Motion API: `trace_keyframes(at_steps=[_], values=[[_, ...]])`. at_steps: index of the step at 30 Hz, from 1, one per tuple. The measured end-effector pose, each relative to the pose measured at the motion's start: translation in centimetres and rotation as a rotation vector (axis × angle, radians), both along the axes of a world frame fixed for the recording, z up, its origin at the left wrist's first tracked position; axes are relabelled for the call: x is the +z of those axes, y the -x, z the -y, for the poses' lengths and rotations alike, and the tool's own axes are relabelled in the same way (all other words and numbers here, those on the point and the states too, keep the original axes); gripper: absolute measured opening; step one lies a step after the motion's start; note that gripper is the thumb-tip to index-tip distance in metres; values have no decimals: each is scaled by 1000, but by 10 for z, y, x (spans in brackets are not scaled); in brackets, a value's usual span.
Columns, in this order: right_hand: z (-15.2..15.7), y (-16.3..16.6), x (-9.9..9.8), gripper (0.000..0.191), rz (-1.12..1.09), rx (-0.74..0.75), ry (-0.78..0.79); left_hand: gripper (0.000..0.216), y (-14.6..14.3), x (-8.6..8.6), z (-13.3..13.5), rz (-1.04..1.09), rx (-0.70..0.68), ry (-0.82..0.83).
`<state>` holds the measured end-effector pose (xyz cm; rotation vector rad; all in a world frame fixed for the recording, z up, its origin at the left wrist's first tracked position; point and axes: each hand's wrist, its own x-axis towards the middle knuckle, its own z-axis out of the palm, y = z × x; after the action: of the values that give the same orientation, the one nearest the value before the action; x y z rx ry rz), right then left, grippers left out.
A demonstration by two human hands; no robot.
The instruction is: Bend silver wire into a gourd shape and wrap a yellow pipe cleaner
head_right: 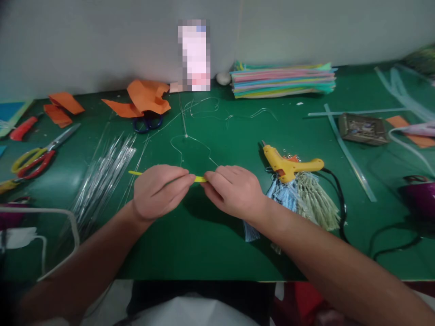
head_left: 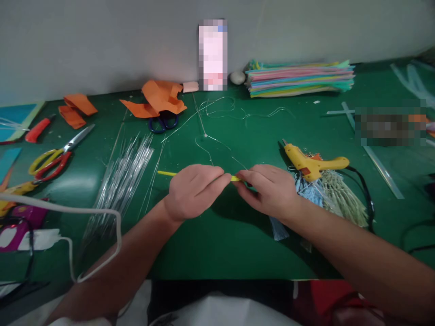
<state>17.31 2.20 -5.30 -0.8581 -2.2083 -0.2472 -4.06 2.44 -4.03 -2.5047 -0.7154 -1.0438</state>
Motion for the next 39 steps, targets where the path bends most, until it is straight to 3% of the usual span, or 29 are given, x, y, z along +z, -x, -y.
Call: trace_keyframes(at_steps=[7,10,13,17,21,23,26,30,33,36,39], values=[[5,-12,19,6,-227,-71,120,49,11,-7,-2,329,222,-173],[5,-18,23,6,-529,-67,228,57,19,-9,-11,425,366,-78],[0,-20,23,6,-883,42,440,62,23,-10,-27,383,314,116],[-11,-18,25,20,-1128,97,751,61,27,-16,-47,366,264,419],[-18,-17,30,23,-1281,88,867,62,25,-26,-56,732,285,712],[-18,-19,34,19,-1330,53,916,47,21,-25,-57,985,262,993],[-14,-24,39,16,-1369,-3,989,33,11,-15,-56,1206,114,1482],[-7,-28,39,16,-1368,-41,1023,34,-1,-5,-69,1328,-34,1795],[-6,-27,32,17,-1354,-54,987,31,-9,-6,-92,1408,-48,1782],[-6,-25,24,19,-1325,-52,913,16,-15,-10,-112,1529,-12,1666],[-7,-23,22,22,-1343,-64,853,11,-21,-10,-119,1550,-5,1606]])
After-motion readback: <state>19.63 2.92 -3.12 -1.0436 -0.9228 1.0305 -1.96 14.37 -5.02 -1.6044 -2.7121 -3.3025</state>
